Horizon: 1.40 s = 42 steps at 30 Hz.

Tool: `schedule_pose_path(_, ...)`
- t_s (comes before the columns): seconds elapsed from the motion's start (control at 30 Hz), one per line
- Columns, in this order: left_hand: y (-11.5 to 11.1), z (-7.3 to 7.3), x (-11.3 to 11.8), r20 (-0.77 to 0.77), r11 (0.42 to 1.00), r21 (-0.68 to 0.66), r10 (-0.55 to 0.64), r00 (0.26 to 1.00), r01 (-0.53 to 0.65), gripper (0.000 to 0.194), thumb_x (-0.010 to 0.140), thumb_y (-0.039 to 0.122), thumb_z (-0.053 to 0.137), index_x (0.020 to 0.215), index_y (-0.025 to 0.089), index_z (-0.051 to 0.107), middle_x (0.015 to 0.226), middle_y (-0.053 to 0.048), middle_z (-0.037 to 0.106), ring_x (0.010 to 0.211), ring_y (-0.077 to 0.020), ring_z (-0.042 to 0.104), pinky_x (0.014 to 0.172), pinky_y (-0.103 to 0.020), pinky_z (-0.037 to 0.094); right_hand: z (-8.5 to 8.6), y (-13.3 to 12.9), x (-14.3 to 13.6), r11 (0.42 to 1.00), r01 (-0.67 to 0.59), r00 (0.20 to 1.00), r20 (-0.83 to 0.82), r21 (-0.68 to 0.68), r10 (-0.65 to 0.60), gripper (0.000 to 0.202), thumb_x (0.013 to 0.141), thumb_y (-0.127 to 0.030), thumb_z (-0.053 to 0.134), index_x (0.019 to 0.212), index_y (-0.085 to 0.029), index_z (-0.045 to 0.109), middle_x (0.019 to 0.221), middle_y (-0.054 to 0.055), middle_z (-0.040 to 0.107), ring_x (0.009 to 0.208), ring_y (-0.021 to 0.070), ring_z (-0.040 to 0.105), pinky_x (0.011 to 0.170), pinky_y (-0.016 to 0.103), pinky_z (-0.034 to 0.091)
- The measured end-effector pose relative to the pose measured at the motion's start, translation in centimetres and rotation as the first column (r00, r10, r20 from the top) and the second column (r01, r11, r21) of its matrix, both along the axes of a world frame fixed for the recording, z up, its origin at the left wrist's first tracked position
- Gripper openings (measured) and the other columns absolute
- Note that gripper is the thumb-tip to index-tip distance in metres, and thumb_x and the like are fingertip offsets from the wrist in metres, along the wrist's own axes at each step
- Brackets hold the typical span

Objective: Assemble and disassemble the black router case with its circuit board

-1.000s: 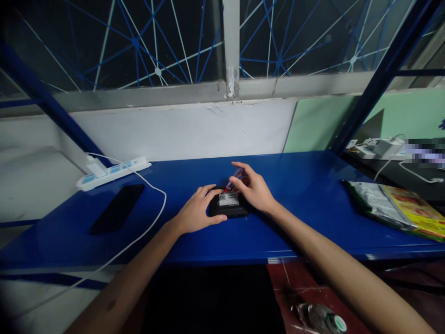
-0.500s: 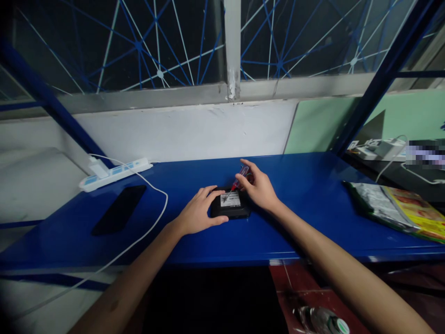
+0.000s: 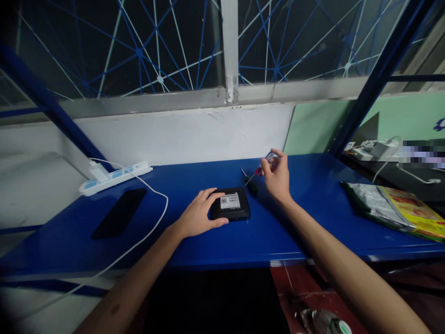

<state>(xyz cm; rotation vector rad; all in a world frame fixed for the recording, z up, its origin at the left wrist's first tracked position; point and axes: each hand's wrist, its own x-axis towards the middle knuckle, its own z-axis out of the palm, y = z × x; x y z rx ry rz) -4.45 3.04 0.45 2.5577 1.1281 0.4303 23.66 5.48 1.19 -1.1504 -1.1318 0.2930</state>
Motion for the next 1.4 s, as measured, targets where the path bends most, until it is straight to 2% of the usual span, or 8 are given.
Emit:
schedule_pose_path(0.13,-0.1,0.1,0.0,-0.017,1.0,-0.005,0.004,1.0,-0.004,0.081,0.081,0.077,0.058,0.144,0.028,0.043,0.155,-0.013,0.037,0.137,-0.0396,0.038,0.108,-0.059,0.041,-0.4,0.6,1.3,0.999,0.047,0.999,-0.014,-0.022,-0.047,0.045,0.086,-0.041,0.064,0.125,-0.027,0.046,0.091,0.0,0.054,0.055,0.0114,0.058,0.056,0.033,0.055)
schedule_pose_path(0.27,0.0,0.1,0.0,-0.035,1.0,-0.008,0.008,0.999,-0.008,0.082,0.082,0.077,0.058,0.145,0.027,0.042,0.156,-0.013,0.035,0.138,-0.0397,0.037,0.109,-0.059,0.04,-0.6,0.9,1.7,0.998,0.059,0.998,-0.034,-0.02,-0.06,0.047,0.086,-0.043,0.065,0.126,-0.026,0.046,0.09,-0.001,0.054,0.056,0.0116,0.059,0.057,0.034,0.057)
schedule_pose_path(0.4,0.0,0.1,0.0,-0.024,1.0,-0.004,0.007,1.0,-0.007,0.081,0.081,0.078,0.057,0.144,0.028,0.043,0.156,-0.013,0.036,0.138,-0.0398,0.037,0.108,-0.06,0.04,-0.4,0.4,0.6,0.999,-0.001,0.999,-0.036,-0.032,0.0,0.048,0.084,-0.044,0.068,0.123,-0.027,0.046,0.092,0.0,0.054,0.06,0.0132,0.063,0.062,0.035,0.058)
schedule_pose_path(0.57,-0.1,0.2,0.0,-0.002,1.0,0.026,-0.008,1.0,0.008,0.077,0.081,0.073,0.061,0.142,0.027,0.045,0.153,-0.012,0.039,0.137,-0.0378,0.04,0.109,-0.057,0.04,-0.3,-0.6,-1.2,0.996,-0.071,0.995,0.061,-0.058,0.075,0.048,0.085,-0.042,0.067,0.125,-0.03,0.045,0.091,0.0,0.058,0.066,0.0165,0.066,0.067,0.036,0.056)
schedule_pose_path(0.77,-0.1,-0.1,0.0,0.014,0.999,0.04,-0.011,1.0,0.011,0.076,0.082,0.073,0.061,0.142,0.029,0.045,0.153,-0.011,0.04,0.137,-0.0373,0.04,0.109,-0.057,0.04,-0.6,-1.0,-1.9,0.993,-0.069,0.984,0.155,-0.094,0.083,0.048,0.086,-0.042,0.066,0.128,-0.031,0.045,0.095,0.003,0.062,0.069,0.019,0.068,0.067,0.037,0.055)
schedule_pose_path(1.1,-0.3,0.4,0.0,-0.005,0.999,0.035,-0.002,1.0,0.003,0.077,0.083,0.07,0.062,0.143,0.027,0.045,0.153,-0.013,0.039,0.137,-0.0386,0.039,0.11,-0.058,0.039,-0.2,-1.5,-2.3,0.993,-0.084,0.983,0.159,-0.08,0.096,0.043,0.09,-0.042,0.062,0.128,-0.03,0.043,0.097,0.003,0.062,0.069,0.0192,0.07,0.065,0.037,0.057)
schedule_pose_path(1.23,-0.3,0.3,0.0,-0.004,0.999,0.041,-0.005,1.0,0.005,0.075,0.083,0.07,0.062,0.142,0.028,0.045,0.154,-0.012,0.039,0.138,-0.0381,0.039,0.11,-0.058,0.038,-0.2,-1.5,-2.2,0.995,-0.062,0.982,0.174,-0.076,0.074,0.043,0.09,-0.042,0.062,0.128,-0.031,0.044,0.096,0.003,0.062,0.07,0.0196,0.07,0.066,0.038,0.058)
schedule_pose_path(1.4,-0.2,0.0,0.0,0.009,0.998,0.057,-0.013,1.0,0.012,0.074,0.083,0.071,0.062,0.142,0.029,0.045,0.153,-0.011,0.04,0.137,-0.0375,0.04,0.11,-0.057,0.039,-0.2,-1.5,-2.3,0.991,-0.096,0.981,0.162,-0.089,0.11,0.044,0.09,-0.042,0.062,0.129,-0.031,0.044,0.1,0.005,0.064,0.07,0.0193,0.069,0.065,0.037,0.058)
